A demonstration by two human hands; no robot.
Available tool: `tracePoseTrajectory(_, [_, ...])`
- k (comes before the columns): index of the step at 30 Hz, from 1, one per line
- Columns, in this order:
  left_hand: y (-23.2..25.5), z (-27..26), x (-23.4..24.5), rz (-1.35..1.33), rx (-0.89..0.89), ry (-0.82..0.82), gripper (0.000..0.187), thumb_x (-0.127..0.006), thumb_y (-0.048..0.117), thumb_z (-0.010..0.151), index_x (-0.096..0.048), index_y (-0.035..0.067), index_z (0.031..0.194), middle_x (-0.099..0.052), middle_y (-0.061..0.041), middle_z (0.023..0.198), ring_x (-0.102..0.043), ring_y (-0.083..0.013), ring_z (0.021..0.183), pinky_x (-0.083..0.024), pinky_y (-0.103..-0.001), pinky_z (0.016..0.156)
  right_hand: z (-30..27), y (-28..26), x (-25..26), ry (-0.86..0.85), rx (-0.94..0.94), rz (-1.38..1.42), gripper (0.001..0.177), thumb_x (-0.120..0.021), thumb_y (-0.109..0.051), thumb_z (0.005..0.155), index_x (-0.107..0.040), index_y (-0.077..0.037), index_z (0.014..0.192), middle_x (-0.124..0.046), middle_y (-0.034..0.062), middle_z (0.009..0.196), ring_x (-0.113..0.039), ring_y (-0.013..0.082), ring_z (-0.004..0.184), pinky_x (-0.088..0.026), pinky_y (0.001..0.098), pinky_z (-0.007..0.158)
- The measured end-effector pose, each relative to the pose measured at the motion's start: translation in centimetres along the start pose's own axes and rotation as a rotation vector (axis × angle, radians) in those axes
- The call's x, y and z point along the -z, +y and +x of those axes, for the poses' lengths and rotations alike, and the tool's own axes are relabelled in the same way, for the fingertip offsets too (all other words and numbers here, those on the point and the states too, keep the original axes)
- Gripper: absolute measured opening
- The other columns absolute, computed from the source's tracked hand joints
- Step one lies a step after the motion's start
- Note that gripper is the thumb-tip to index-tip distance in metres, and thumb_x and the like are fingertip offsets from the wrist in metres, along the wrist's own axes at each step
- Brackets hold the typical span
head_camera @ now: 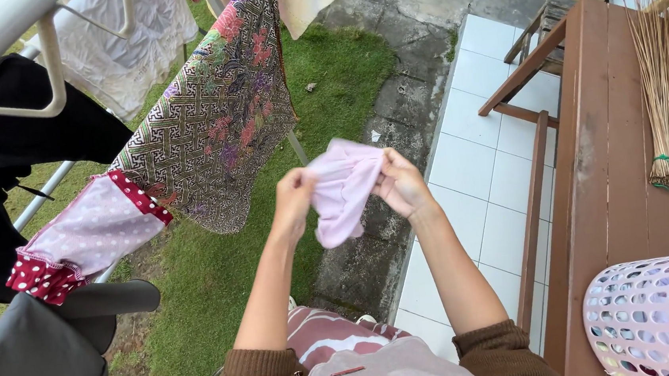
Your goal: Hang various small clothing items and underwear on a drying rack.
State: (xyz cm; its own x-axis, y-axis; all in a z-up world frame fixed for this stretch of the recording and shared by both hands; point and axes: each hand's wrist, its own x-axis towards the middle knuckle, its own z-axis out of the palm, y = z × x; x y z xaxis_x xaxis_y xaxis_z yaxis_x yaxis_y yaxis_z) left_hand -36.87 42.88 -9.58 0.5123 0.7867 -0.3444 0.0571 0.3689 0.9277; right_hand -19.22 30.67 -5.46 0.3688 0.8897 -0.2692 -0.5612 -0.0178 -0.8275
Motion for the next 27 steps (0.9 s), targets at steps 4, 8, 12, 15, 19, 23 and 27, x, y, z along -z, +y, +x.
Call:
tracePoseTrajectory(4, [-0.6,0.9,2.2,-0.101,-0.041,0.146,0.021,-0.042,0.015,0.108,-0.056,0.001,0.105,-0.066,-0.015,0.101,-0.069,-0.0178,0.084,-0.063,-0.035,0.078,0.4,-0.2,1.6,0.106,-0.032,0.121,0.023,-0.04,-0.006,0.1,-0.056,-0.005,0.116,-0.067,0.0173,0.115,-0.069,0.0267,0.105,-0.058,0.0433,0.098])
tracePoseTrajectory(8, [4.5,-2.4,3.2,0.084,0.018,0.175,0.01,-0.046,0.014,0.101,-0.05,0.005,0.102,-0.065,-0.014,0.097,-0.07,-0.0244,0.078,-0.063,-0.04,0.066,1.4,0.1,3.9,0.102,0.015,0.151,0.018,-0.059,-0.018,0.1,-0.053,-0.006,0.111,-0.065,0.0137,0.104,-0.069,0.0246,0.096,-0.062,0.0446,0.091])
tracePoseTrajectory(12, [5.8,-2.8,5.8,0.659,-0.118,-0.027,0.049,-0.084,-0.003,0.065,-0.055,0.007,0.104,-0.067,-0.009,0.096,-0.068,-0.0216,0.087,-0.06,-0.039,0.077,0.5,-2.1,2.8,0.158,0.136,-0.477,0.042,-0.078,-0.001,0.072,-0.058,-0.01,0.108,-0.069,0.0027,0.092,-0.07,0.0142,0.083,-0.061,0.0335,0.071])
tracePoseTrajectory(15, [1.4,-0.3,8.2,0.936,-0.308,0.272,0.039,-0.07,-0.016,0.072,-0.061,0.004,0.105,-0.061,-0.021,0.106,-0.069,-0.0324,0.093,-0.066,-0.042,0.077,1.7,-1.2,5.5,0.405,0.216,-1.074,0.032,-0.073,0.005,0.073,-0.068,-0.009,0.102,-0.06,0.0013,0.075,-0.058,0.0124,0.068,-0.049,0.0309,0.06])
tracePoseTrajectory(19, [2.4,-2.2,8.4,1.111,-0.416,0.535,0.035,-0.067,-0.014,0.074,-0.062,0.003,0.104,-0.065,-0.02,0.107,-0.067,-0.037,0.102,-0.06,-0.045,0.082,2.9,-0.4,6.5,0.587,0.241,-1.03,0.022,-0.067,0.005,0.081,-0.074,-0.008,0.096,-0.056,0.0026,0.072,-0.051,0.0129,0.064,-0.04,0.0294,0.058])
tracePoseTrajectory(23, [1.5,-0.4,9.2,0.282,-0.023,0.394,0.027,-0.051,-0.005,0.095,-0.056,0.0,0.12,-0.068,-0.022,0.112,-0.073,-0.0313,0.099,-0.059,-0.043,0.082,3.5,-0.2,6.7,0.589,0.289,-1.079,0.018,-0.064,-0.005,0.09,-0.075,-0.011,0.103,-0.071,0.0076,0.087,-0.064,0.0111,0.073,-0.049,0.0275,0.067])
tracePoseTrajectory(27, [3.7,-2.0,9.2,0.122,0.017,0.033,0.045,-0.055,-0.012,0.08,-0.057,0.006,0.121,-0.073,-0.022,0.104,-0.07,-0.03,0.093,-0.058,-0.041,0.072,3.4,-1.9,5.5,0.413,-0.256,-1.222,0.032,-0.053,-0.001,0.093,-0.074,-0.018,0.111,-0.073,0.0094,0.096,-0.065,0.0202,0.072,-0.049,0.0397,0.063])
